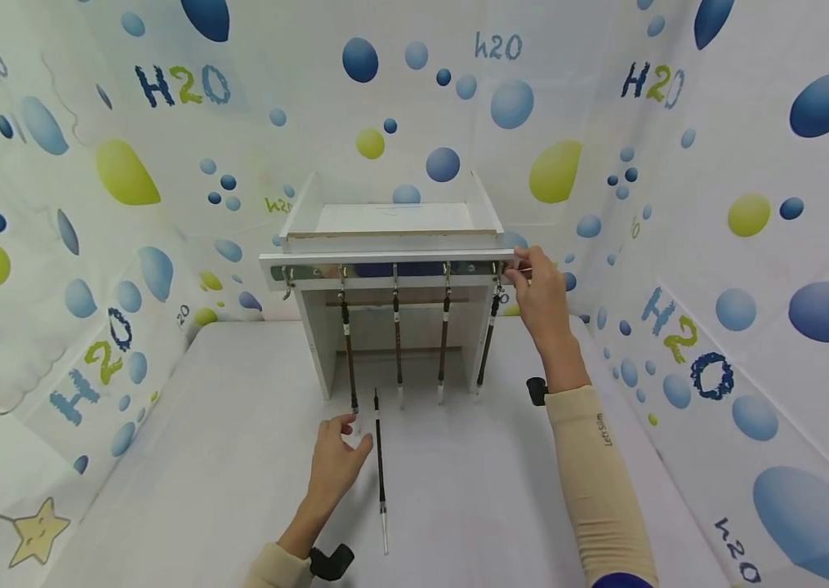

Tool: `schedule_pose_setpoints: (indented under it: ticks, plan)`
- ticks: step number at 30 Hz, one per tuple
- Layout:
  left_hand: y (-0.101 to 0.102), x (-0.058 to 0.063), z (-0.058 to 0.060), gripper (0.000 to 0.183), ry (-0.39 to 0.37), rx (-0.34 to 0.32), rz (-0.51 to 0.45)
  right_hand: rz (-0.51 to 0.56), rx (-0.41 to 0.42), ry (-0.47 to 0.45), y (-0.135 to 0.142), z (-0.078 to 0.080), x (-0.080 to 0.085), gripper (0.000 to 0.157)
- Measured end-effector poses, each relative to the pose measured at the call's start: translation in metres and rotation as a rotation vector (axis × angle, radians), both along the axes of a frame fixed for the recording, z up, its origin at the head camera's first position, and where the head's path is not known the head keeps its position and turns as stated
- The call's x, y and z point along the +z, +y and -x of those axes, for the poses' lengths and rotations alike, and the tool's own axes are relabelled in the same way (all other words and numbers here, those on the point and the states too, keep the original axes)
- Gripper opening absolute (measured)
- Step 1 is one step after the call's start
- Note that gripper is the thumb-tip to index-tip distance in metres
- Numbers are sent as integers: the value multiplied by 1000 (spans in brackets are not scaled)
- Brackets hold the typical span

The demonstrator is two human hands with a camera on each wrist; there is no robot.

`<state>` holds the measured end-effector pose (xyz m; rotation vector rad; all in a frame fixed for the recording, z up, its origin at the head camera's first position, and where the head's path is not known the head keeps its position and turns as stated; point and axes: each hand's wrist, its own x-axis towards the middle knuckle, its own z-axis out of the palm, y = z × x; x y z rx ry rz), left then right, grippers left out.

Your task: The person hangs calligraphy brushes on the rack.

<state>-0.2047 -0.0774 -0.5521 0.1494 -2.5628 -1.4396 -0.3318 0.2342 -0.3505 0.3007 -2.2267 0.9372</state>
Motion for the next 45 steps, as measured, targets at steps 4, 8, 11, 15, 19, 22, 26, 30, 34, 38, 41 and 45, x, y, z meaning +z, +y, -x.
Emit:
schedule_pose_setpoints:
  ticks: [4, 8, 11, 15, 19, 22, 26, 30, 34, 38, 41, 45]
  plan:
    - [7, -10, -3, 51, -20, -16, 13, 3, 3, -10, 0, 0, 0, 32]
    - [12, -19, -6, 53, -41, -57, 68, 3, -2, -24, 0, 0, -1, 32]
    - [15, -24, -7, 53, -64, -83, 98, 1, 1, -24, 0, 0, -2, 32]
    - [18, -30, -7, 49, -50, -84, 113, 1, 8, -20, 0, 1, -3, 31]
    - [20, -37, -4, 46, -42, -74, 119, -1, 7, -19, -1, 1, -4, 31]
    - [20, -41, -2, 46, -61, -74, 131, -2, 7, -19, -2, 1, -3, 31]
    - [21, -45, 0, 47, -68, -83, 143, -7, 1, -15, -1, 2, -3, 31]
    - [23, -47, 4, 43, -55, -95, 149, -6, 1, -7, 0, 2, -2, 30]
    - [27, -46, 6, 32, -51, -99, 190, -2, 10, -9, 0, 2, -2, 30]
    - [30, -45, 6, 26, -53, -90, 229, 3, 17, -16, 1, 2, -3, 31]
    - [32, -45, 7, 26, -52, -88, 235, 1, 14, -9, 1, 3, -3, 30]
    - [33, -46, 9, 22, -42, -86, 234, -3, 5, -4, 2, 4, -3, 30]
